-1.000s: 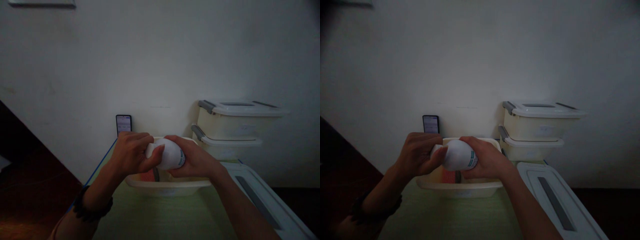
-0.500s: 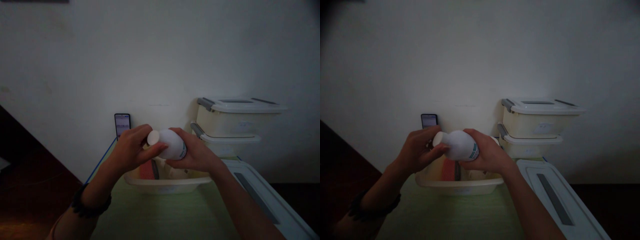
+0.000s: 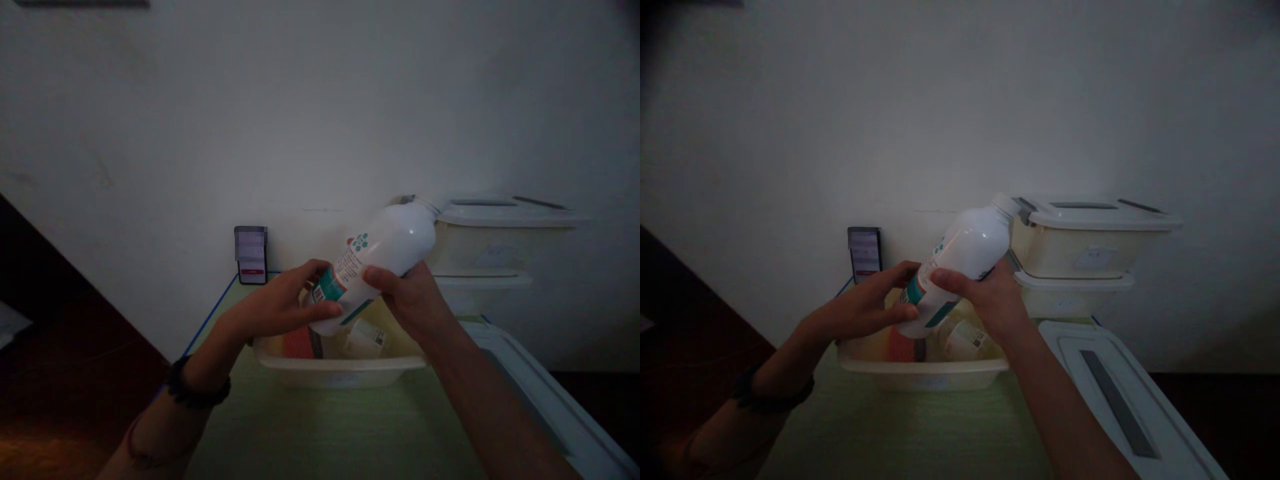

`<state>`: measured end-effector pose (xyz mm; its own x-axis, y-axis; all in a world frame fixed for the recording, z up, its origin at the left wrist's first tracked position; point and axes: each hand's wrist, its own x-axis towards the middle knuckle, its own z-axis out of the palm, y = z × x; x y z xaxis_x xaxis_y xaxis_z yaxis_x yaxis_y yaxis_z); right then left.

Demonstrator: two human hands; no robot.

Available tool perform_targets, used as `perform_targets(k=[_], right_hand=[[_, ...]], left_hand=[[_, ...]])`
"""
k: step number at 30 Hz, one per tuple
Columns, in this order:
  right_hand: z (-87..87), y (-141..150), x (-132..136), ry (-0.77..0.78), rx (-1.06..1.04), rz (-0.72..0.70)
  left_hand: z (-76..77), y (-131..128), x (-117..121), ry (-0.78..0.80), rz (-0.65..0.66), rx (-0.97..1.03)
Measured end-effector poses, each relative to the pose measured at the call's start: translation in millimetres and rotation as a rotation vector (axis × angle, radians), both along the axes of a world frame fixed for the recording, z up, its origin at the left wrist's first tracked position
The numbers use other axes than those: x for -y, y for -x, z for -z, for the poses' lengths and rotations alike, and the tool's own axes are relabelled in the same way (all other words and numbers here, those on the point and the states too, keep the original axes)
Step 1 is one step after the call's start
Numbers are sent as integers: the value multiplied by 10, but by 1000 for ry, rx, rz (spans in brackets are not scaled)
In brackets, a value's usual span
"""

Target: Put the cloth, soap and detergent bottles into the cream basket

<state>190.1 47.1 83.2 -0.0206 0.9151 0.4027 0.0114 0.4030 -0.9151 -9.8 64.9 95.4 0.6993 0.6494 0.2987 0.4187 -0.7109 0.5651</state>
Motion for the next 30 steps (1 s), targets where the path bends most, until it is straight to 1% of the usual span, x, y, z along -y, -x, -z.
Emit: perform_targets(k=[3,4,7,9,11,13,17,19,22,27,30], right_hand=[[21,67,5,57,-130,-69],[22,85,12,64,-133,-95],[4,102,34,77,-73,-169],[-20,77,46,91,3,-227],[-49,32,51,105,86,-237],[-79,-20,48,71,163,-202],[-128,-115,25,-52,310,-91],[-140,-151,15,-52,372,-49],[-142,-184,7,-16,451,-43],[-142,-200,13,16,542,147],[-163,-205,21,-38,572,141]], left_hand=[[1,-27,25,52,-36,-87],[0,-33,31,56,-56,-104],[10,-28,26,46,-92,-161],[29,-7,2,34,-88,-205],[51,17,-30,27,-86,-248],[69,32,-58,17,-104,-297],[75,20,-71,-19,-125,-359],[66,3,-58,-32,-119,-372],[51,-18,-39,-47,-122,-388],[55,-32,-45,-48,-110,-387],[77,-33,-61,-39,-85,-387]])
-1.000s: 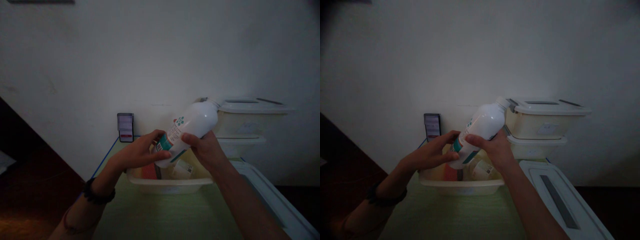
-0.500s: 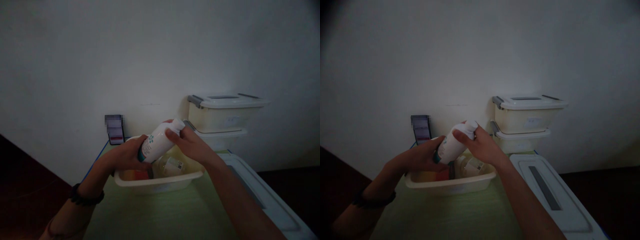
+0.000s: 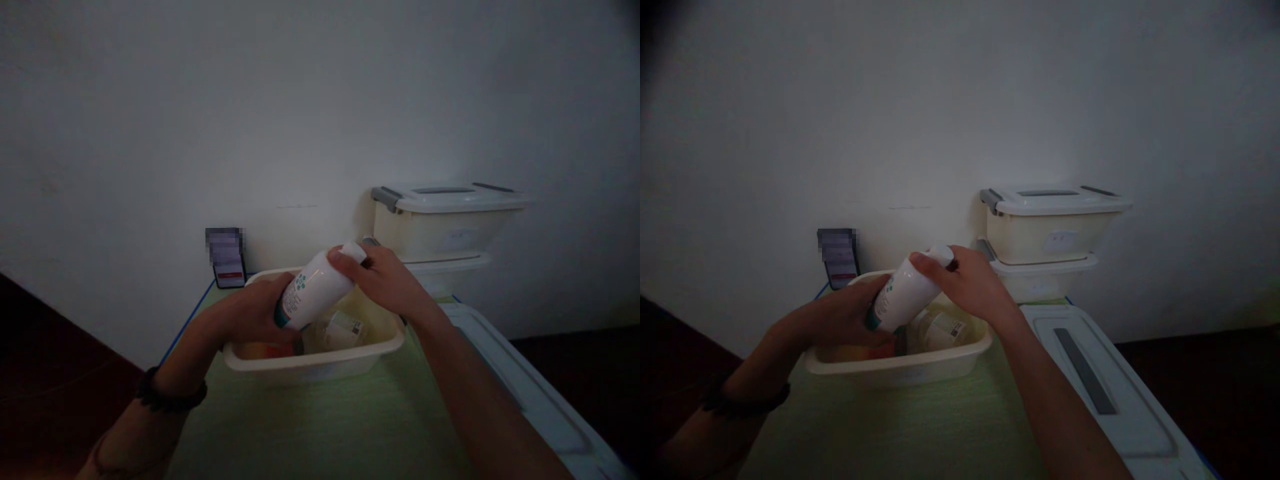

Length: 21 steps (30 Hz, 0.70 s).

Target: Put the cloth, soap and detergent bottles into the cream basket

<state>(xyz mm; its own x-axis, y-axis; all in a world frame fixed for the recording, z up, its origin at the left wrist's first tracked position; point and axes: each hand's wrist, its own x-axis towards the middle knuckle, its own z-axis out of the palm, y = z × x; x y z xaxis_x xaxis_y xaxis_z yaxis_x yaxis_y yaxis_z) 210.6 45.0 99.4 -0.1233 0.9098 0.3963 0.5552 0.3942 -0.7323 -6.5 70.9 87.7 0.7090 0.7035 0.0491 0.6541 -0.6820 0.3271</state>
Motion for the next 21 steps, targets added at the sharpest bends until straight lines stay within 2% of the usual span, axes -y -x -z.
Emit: perform_targets(k=[4,12,21], right_hand=[[-11,-8,-7,-101,53,61],[28,28,-2,-147,59,68],[4,51,24,-182,186,63]], left_hand=[[23,4,-4,-6,-21,-61],[34,20,-11,-12,-2,-76],[-20,-3,33,31,-46,-118]])
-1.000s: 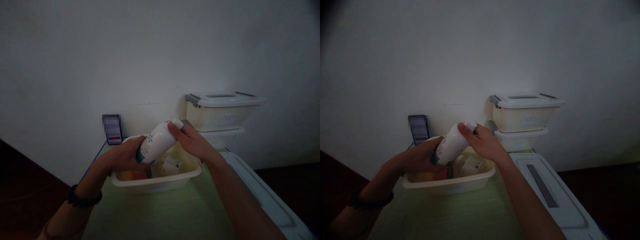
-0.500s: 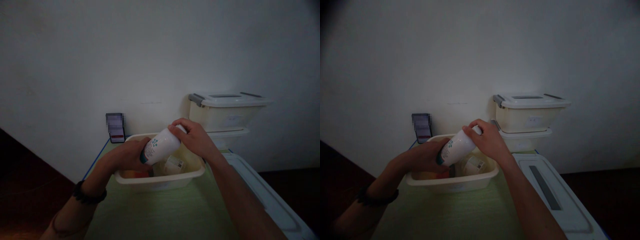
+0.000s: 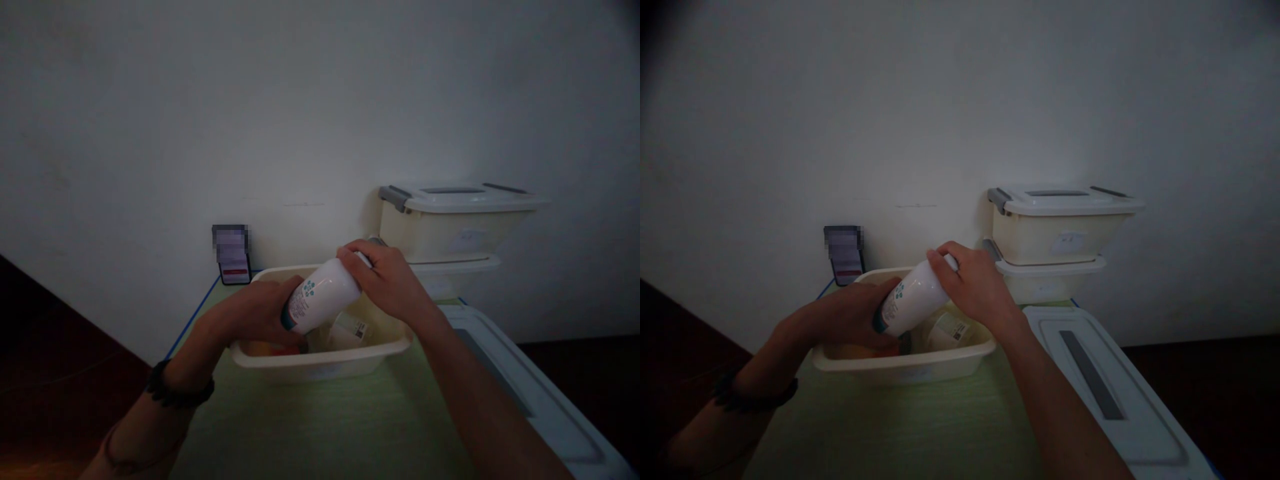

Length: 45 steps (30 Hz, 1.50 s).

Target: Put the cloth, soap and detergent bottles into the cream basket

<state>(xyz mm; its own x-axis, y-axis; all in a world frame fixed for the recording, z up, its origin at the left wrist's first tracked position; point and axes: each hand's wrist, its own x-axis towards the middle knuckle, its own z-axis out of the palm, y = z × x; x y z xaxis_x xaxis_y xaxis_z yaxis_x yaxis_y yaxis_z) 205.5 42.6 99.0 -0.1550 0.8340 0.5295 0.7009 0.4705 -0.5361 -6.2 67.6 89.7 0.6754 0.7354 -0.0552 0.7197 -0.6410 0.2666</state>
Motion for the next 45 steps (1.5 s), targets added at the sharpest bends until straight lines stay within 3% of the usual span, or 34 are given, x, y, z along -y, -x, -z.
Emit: perform_targets(k=[10,21,26,31,45], right_hand=[[49,5,-47,81,40,-15],[222,-84,-208,232,131,18],[220,-61,-189,238,129,74],[181,-30,-136,296,120,42],[260,13,-162,215,278,95]], left_hand=[[-1,-12,16,-14,-18,-130],[-5,-31,26,-40,-10,-256],[-10,-41,38,-57,-35,-258],[-17,-49,46,-46,-66,-274],[35,-23,-6,-58,-36,-208]])
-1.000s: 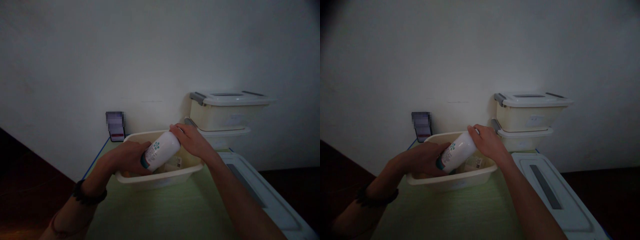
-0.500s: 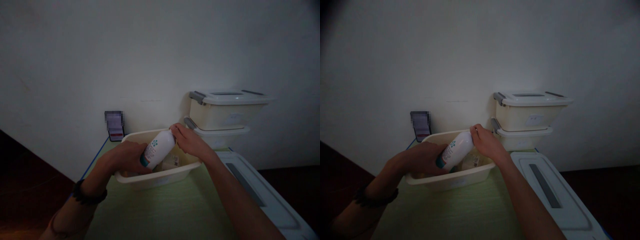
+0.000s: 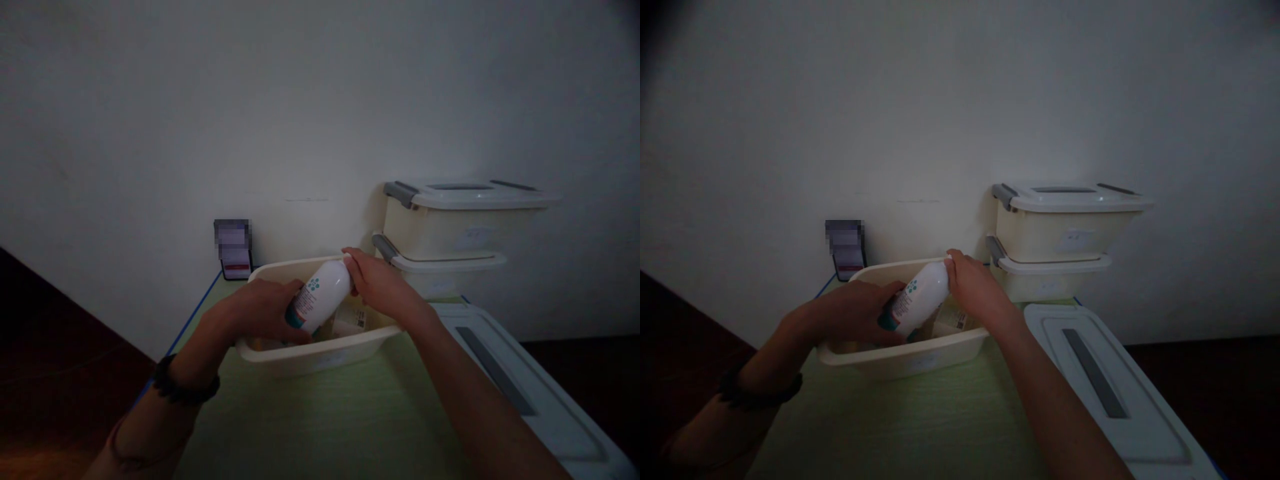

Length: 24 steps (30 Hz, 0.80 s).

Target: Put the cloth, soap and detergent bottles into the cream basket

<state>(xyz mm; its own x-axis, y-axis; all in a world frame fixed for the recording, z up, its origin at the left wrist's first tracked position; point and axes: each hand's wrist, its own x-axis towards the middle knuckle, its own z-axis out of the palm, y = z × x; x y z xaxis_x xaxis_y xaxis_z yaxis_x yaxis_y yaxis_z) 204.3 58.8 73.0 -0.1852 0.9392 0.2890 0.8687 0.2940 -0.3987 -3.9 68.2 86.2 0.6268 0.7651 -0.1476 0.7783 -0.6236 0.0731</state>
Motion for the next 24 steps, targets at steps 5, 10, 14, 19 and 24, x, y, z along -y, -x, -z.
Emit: perform_targets(k=[5,10,14,19,24], right_hand=[[23,9,-5,-5,77,2],[23,5,-17,-11,84,2],[33,-1,-21,-17,84,-5],[16,16,2,-16,24,-1],[-9,36,-2,-12,-127,66]], left_hand=[[39,26,-32,-4,26,82],[54,47,-44,15,18,53],[22,22,-16,9,24,35],[-12,-19,24,34,4,54],[-12,18,23,91,33,136]])
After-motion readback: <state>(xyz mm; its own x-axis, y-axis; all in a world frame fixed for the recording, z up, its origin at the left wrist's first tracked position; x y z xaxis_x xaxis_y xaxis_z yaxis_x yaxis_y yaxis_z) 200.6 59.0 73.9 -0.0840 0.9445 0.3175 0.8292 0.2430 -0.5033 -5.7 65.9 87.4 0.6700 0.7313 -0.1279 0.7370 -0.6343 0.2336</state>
